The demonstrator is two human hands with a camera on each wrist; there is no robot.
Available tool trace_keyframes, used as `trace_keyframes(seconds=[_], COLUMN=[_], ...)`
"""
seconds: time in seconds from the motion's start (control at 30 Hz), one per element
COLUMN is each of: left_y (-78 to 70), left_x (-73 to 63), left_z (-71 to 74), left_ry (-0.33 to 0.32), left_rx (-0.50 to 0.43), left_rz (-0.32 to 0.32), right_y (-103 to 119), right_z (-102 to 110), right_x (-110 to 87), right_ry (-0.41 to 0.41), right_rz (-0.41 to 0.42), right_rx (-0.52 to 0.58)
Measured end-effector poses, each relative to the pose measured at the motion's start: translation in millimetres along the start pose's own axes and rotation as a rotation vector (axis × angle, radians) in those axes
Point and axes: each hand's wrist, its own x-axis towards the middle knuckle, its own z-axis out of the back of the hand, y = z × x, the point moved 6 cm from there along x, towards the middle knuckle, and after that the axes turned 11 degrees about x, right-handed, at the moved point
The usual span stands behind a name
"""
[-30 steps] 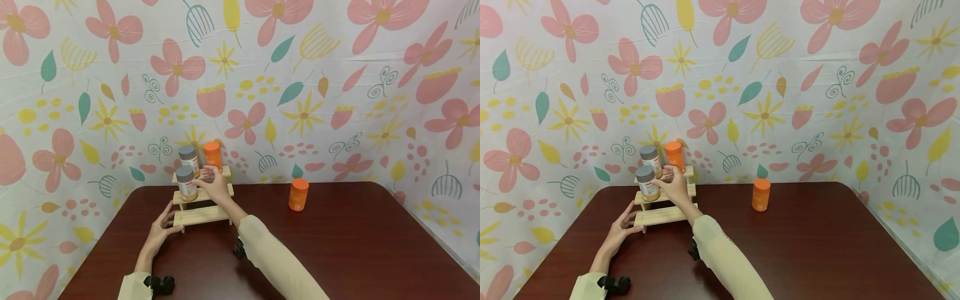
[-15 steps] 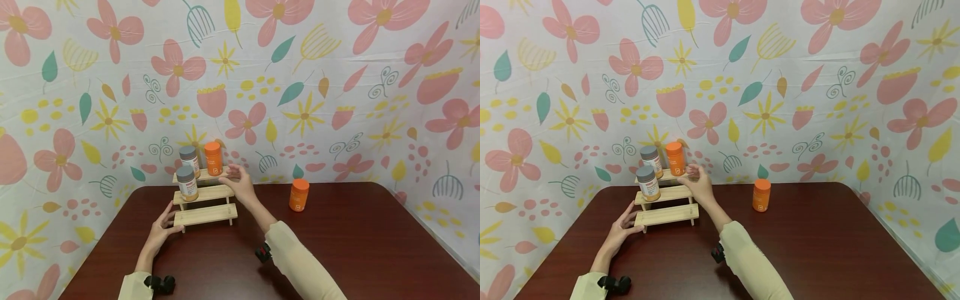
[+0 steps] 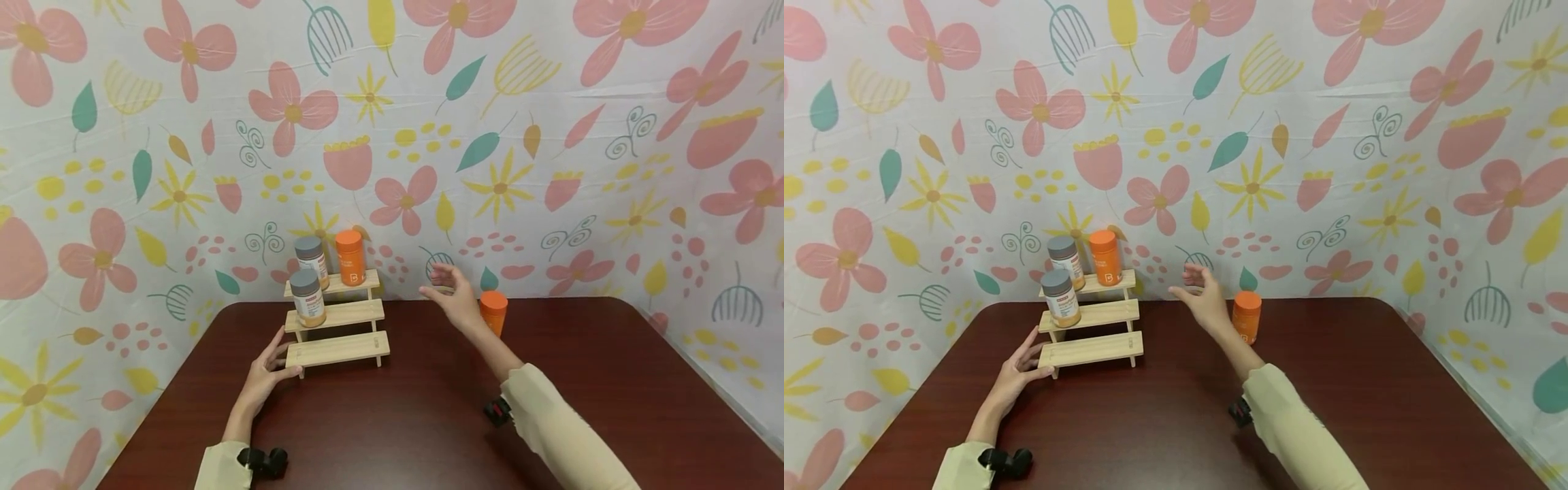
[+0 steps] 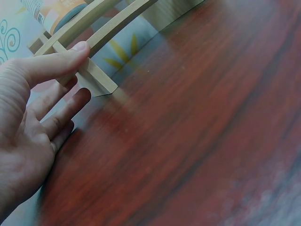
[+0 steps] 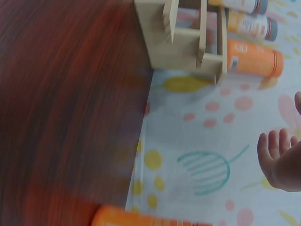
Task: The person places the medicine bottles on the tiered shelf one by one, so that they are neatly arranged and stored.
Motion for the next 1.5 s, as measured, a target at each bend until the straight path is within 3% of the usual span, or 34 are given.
trace_keyframes(seconds=[0.33, 0.53, 1.0, 1.27, 1.5], left_y=[0.9, 1.6, 2.0, 1.3, -0.9], left_x=[-0.9, 1.3, 1.3, 1.1, 0.3], left_z=[0.4, 0.2, 0.8, 1.0, 1.0], left_ry=[-0.001, -0.008, -0.003, 0.000, -0.002], left_rx=[0.000, 0.002, -0.015, -0.028, -0.022], left_rz=[-0.011, -0.013, -0.016, -0.019, -0.020], right_y=[9.0, 4.4, -17.6, -31.4, -58.3], right_z=[42.0, 64.3, 113.0, 123.1, 124.5], right_x=[-1.7, -3.7, -18.4, -20.1, -23.2], right_ry=[0.034, 0.044, -0.113, -0.100, -0.067], right_rz=[0.048, 0.027, 0.001, -0.074, -0.255], right_rx=[-0.125, -0.185, -0.281, -0.272, -0.202])
